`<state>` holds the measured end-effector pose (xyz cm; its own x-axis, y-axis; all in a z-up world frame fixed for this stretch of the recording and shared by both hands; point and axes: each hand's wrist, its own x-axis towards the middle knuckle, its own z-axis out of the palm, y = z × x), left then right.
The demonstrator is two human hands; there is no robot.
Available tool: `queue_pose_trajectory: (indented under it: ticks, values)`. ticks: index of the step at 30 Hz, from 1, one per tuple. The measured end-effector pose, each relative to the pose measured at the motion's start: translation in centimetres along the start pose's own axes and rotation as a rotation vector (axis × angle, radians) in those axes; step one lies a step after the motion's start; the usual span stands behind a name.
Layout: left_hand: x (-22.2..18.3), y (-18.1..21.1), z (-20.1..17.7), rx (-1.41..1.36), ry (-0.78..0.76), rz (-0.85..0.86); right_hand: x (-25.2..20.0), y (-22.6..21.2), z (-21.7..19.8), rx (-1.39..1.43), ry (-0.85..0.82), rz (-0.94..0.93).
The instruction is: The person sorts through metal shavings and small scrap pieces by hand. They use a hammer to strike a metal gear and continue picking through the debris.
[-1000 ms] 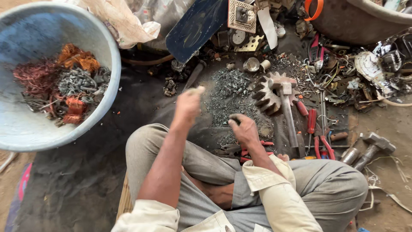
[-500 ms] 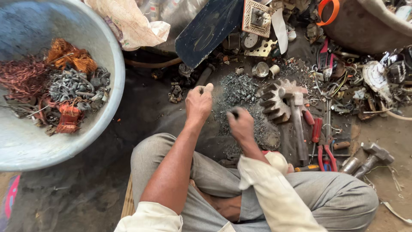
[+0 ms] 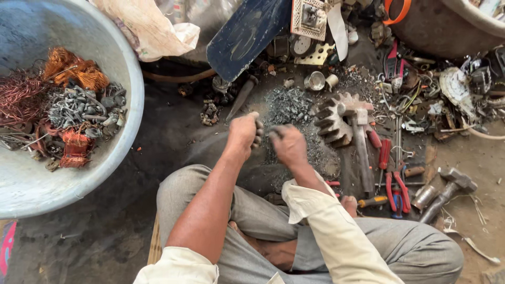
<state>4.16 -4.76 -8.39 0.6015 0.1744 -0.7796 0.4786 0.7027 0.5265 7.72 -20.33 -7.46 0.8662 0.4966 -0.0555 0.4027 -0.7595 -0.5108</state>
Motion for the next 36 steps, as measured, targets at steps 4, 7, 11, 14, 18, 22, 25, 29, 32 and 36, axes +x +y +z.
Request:
queue_pose_trajectory:
  ticks: [4,7,11,14,18,22,25,29,32,36]
  values:
    - [0.1,0.2,-0.8,0.055,0.110,0.131,-0.7,2.0,1.9,-0.105,0.203,-0.220]
    - [-0.1,0.3,-0.8,0.086,0.114,0.138,-1.2,4.9,0.9,0.458,0.090,0.380]
    - [0.1,-0.2,-0.1,0.087,0.045,0.059,-2.4,8.0,-0.6,0.440,0.164,0.502]
    - [-0.1,-0.1,-0.1,0.158,0.031,0.047,-2.1,7.8,-1.1,0.466,0.156,0.376]
    - [-0.4,0.0,0.2,0.138,-0.015,-0.039,-1.8,4.4,-1.8,0.571,0.035,0.278]
    - [-0.4,-0.2,0.5,0.081,-0.063,-0.171,-0.9,1.4,-2.7,0.707,-0.177,0.081]
    - [0.4,-0.5,-0.3,0.117,-0.001,-0.081,0.9,0.5,-2.5,0.327,0.020,0.046]
    - [1.8,-0.9,-1.4,0.181,0.310,0.330,0.9,-0.3,-0.4,-0.049,-0.030,-0.487]
    - [1.8,-0.5,-1.3,0.216,0.353,0.305,-1.8,1.1,-0.2,-0.199,-0.133,-0.625]
    - [1.4,-0.1,-1.1,0.306,0.359,0.304,-3.9,6.6,-3.8,-0.407,-0.316,-0.685]
